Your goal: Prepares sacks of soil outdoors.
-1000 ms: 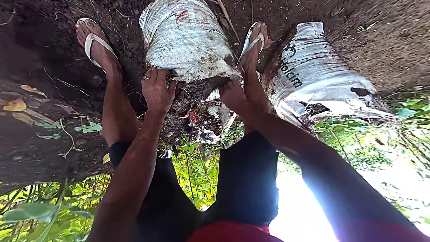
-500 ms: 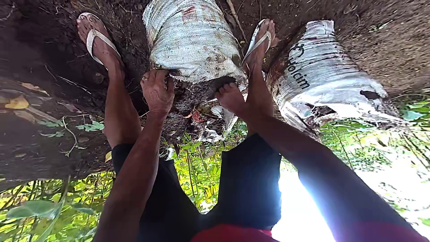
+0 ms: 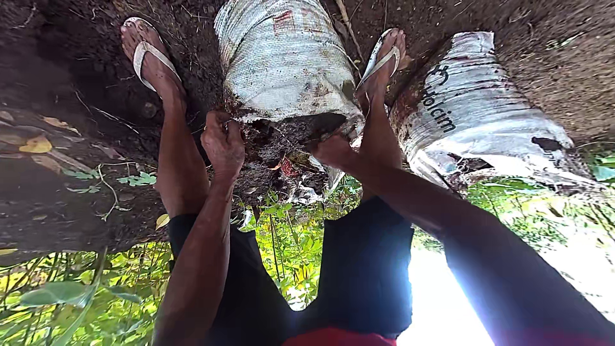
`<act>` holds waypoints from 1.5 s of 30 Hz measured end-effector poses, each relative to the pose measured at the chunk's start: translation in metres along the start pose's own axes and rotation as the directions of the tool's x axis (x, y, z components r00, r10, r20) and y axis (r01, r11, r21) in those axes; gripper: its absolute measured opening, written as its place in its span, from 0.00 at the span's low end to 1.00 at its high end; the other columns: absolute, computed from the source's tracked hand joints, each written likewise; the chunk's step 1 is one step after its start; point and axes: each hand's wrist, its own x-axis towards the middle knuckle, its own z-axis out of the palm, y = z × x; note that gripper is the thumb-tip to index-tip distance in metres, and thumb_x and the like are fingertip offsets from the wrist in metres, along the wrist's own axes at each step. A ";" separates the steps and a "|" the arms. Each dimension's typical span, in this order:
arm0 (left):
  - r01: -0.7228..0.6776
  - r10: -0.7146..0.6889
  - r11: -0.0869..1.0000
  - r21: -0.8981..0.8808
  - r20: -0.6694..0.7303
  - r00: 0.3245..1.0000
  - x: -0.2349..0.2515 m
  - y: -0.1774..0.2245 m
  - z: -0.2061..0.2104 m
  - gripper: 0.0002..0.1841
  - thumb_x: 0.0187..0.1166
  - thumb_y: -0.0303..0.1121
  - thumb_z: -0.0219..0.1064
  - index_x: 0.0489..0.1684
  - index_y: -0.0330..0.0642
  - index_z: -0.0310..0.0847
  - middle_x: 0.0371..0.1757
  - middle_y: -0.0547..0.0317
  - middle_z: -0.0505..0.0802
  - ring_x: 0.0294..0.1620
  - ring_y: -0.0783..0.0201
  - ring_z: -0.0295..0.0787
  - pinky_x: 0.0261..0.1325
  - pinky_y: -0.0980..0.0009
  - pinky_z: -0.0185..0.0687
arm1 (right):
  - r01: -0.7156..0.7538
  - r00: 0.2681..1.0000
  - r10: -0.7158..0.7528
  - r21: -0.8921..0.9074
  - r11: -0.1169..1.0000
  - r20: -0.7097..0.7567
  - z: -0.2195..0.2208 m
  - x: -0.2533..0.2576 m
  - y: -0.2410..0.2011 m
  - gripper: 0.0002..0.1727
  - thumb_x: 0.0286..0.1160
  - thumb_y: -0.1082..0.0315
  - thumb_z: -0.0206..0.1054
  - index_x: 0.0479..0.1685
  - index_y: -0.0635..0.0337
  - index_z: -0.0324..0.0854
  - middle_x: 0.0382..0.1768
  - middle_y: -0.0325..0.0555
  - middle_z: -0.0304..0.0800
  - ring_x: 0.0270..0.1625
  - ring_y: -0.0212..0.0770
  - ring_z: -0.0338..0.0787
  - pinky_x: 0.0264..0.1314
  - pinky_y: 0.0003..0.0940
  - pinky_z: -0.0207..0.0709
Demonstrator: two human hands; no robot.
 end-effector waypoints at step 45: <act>0.574 -0.590 0.770 -0.280 0.031 0.807 -0.015 -0.031 0.084 0.25 0.87 0.30 0.51 0.82 0.30 0.63 0.70 0.35 0.84 0.70 0.52 0.83 0.74 0.54 0.75 | -0.114 0.926 0.136 0.083 0.990 -0.353 0.040 0.033 0.007 0.17 0.88 0.60 0.61 0.57 0.67 0.82 0.52 0.67 0.89 0.50 0.68 0.92 0.44 0.63 0.82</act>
